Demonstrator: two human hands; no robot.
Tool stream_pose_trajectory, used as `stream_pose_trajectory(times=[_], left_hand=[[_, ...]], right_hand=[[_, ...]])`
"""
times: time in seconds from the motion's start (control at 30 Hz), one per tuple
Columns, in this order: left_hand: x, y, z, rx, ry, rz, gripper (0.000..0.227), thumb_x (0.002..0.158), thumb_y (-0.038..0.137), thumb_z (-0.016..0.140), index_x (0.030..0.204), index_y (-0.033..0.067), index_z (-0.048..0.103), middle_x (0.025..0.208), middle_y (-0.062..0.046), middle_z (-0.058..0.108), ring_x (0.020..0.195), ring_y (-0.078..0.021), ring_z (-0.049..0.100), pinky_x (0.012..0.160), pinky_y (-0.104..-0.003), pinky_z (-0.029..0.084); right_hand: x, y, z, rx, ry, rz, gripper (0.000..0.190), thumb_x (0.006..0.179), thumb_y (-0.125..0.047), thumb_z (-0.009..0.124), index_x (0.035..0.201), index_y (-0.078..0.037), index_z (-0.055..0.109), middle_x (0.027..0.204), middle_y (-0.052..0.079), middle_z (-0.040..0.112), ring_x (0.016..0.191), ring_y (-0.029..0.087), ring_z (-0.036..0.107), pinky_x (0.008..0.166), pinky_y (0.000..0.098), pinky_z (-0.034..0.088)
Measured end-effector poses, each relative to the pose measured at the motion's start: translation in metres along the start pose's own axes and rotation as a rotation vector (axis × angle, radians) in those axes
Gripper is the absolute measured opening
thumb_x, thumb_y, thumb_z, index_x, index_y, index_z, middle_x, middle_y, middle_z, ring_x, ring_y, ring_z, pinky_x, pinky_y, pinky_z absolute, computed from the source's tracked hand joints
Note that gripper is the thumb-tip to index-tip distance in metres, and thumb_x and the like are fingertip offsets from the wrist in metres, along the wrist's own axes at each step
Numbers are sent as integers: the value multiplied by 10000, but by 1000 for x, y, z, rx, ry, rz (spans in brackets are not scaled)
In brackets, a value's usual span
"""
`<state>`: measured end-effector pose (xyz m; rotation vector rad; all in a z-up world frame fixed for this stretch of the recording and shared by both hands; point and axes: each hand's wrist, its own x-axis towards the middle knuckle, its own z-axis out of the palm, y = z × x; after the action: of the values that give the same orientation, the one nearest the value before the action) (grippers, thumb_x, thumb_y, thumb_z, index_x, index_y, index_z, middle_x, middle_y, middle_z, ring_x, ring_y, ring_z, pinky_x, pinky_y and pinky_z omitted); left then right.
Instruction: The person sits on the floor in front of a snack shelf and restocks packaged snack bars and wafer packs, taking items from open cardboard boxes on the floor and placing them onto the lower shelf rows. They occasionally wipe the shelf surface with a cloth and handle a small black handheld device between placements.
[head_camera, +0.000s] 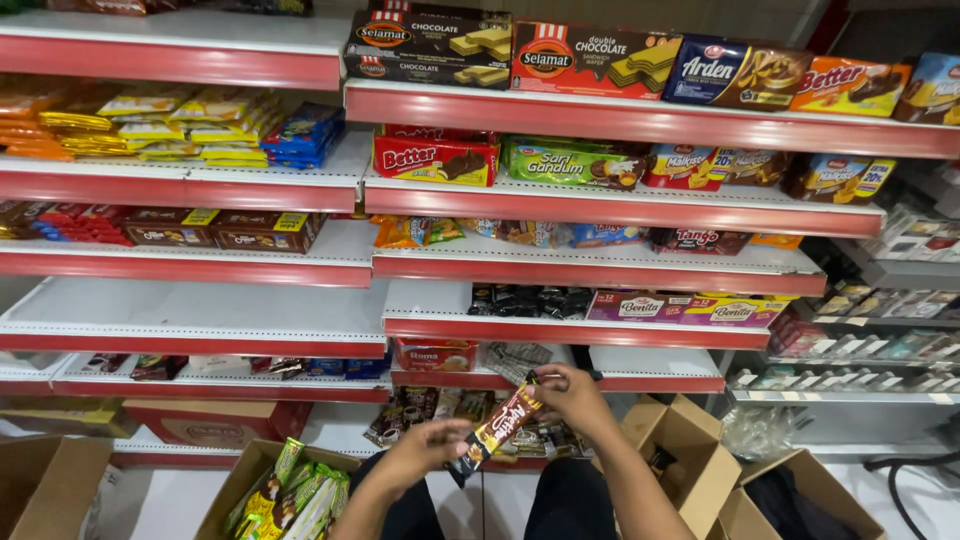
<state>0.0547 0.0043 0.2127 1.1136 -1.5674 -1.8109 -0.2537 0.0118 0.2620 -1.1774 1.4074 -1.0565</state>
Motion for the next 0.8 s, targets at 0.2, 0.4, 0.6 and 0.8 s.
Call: stream_pose_trajectory(times=[0.2,0.4,0.6,0.8], left_hand=[[58,-72,-3,-205,6,-139,455,925,255,767,1330,49,731,1141,-134,748,917,-207,648,804,-330,537],[103,-42,-11,-284,365,-12,382,906,214,722,1253,52,722,1031,-59,793,866,-159,731,748,-289,597],[233,3,-56,47,698,258,312,894,265,774,1105,36,780,879,-130,753,772,-247,691,704,-378,524],[317,41,-76,424,856,210,410,873,496,739,1047,132,811,1047,-180,767,1029,-393,700,911,-439,548]], right_hand=[[5,-7,4,-73,-55,59,630,905,-322,686,1469,-141,472,1140,142,730,854,222,782,779,343,662],[18,89,-17,-34,98,302,586,955,-389,626,1458,-103,536,1151,127,784,881,208,763,787,349,622],[18,111,-16,43,74,341,572,950,-372,639,1448,-104,552,1170,106,758,882,209,732,754,356,645],[16,129,-31,39,71,329,546,954,-395,632,1422,-117,582,1165,75,770,879,181,753,750,315,621]])
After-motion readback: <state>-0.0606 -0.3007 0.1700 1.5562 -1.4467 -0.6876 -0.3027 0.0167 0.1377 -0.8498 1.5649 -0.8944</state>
